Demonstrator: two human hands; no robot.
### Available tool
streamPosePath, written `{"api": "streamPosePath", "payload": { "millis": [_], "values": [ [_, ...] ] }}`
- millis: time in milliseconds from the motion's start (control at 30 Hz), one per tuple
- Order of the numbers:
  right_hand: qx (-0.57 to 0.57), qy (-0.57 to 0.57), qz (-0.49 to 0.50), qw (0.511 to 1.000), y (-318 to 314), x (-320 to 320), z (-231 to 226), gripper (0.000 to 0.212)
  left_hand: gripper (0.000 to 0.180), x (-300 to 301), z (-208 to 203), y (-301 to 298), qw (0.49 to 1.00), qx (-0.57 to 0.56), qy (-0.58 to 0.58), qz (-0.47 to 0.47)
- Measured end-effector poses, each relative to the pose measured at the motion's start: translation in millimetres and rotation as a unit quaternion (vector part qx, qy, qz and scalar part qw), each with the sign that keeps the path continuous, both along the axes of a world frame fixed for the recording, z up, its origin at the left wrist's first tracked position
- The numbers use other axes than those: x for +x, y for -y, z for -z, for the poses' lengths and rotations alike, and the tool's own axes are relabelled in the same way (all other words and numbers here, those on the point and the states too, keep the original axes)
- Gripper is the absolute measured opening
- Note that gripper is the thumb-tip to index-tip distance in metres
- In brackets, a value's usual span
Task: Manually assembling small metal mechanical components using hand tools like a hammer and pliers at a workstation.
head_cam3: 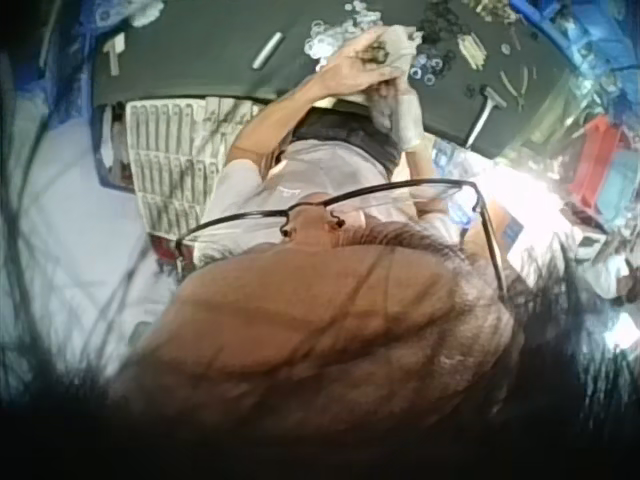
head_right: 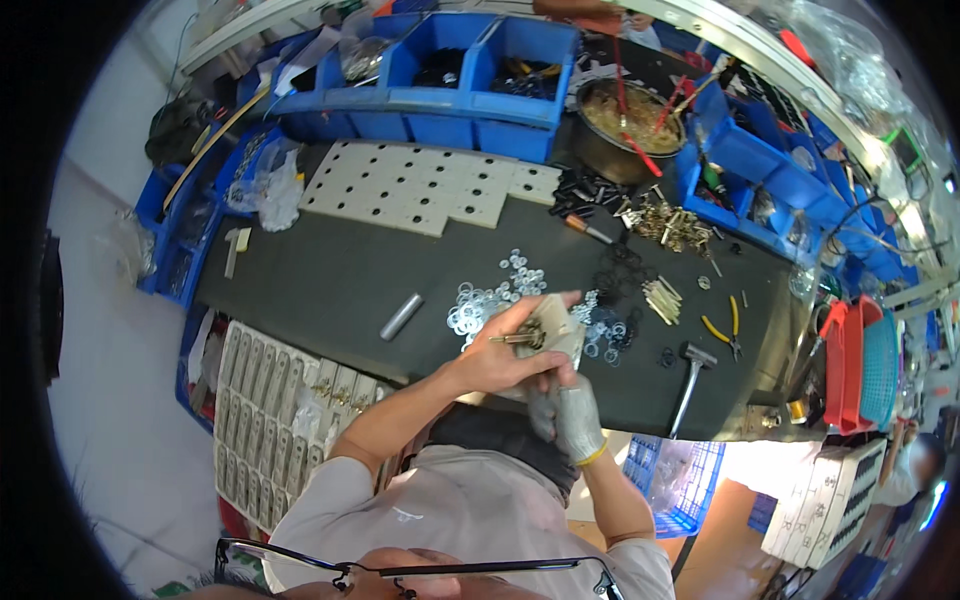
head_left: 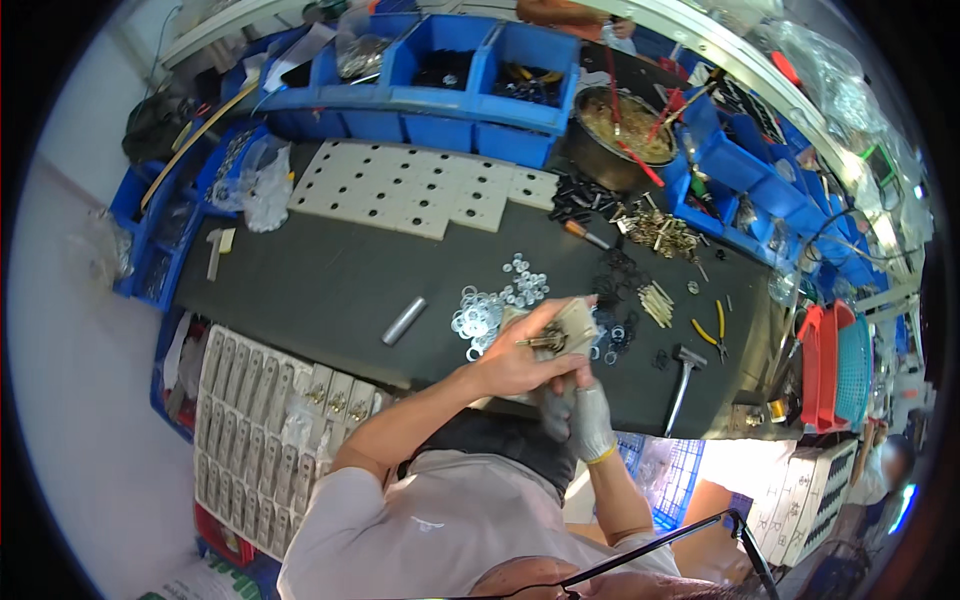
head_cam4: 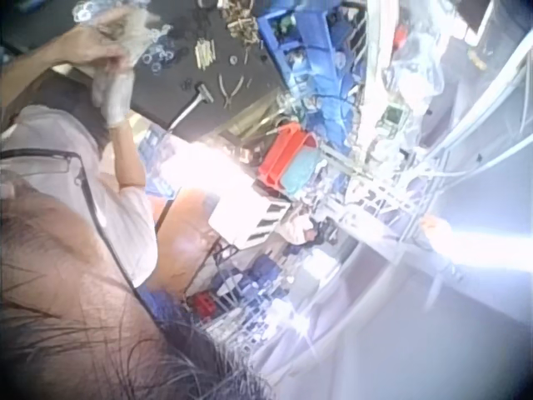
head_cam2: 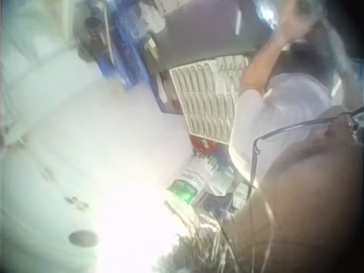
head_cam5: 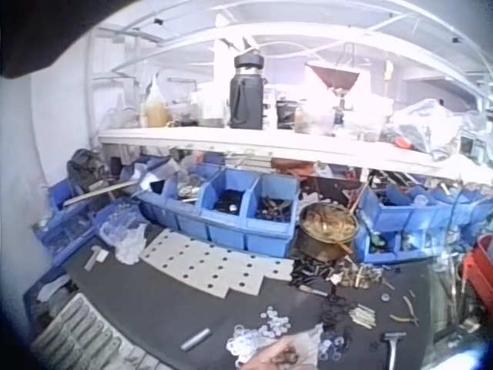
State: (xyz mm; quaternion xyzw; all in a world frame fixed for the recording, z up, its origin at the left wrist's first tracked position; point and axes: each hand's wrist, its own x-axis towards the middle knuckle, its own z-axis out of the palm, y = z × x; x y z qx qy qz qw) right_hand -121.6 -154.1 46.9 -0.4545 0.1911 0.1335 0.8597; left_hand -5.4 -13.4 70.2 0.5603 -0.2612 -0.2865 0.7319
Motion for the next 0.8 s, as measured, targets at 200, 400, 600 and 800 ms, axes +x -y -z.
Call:
{"api": "streamPosePath", "payload": {
  "millis": [200,400,600,800],
  "values": [
    [-0.486,0.245,0.135,0.828,-1.2,20.1,10.5,0.065,0.041,-12.9,41.7,22.6,0.989,-0.044,-0.108,-0.088],
    [-0.479,0.324,0.134,0.805,36.2,30.1,45.8,0.071,0.037,-12.0,25.8,7.1,0.941,-0.190,-0.260,0.106],
    [-0.123,0.013,-0.006,0.992,22.0,-16.9,18.3,0.066,0.056,5.9,-5.3,-8.5,0.985,0.089,0.120,0.086],
    [-0.222,0.055,-0.016,0.973,14.0,-16.6,8.2,0.060,0.061,7.4,-2.8,-25.0,0.960,0.117,0.231,0.106]
  ]
}}
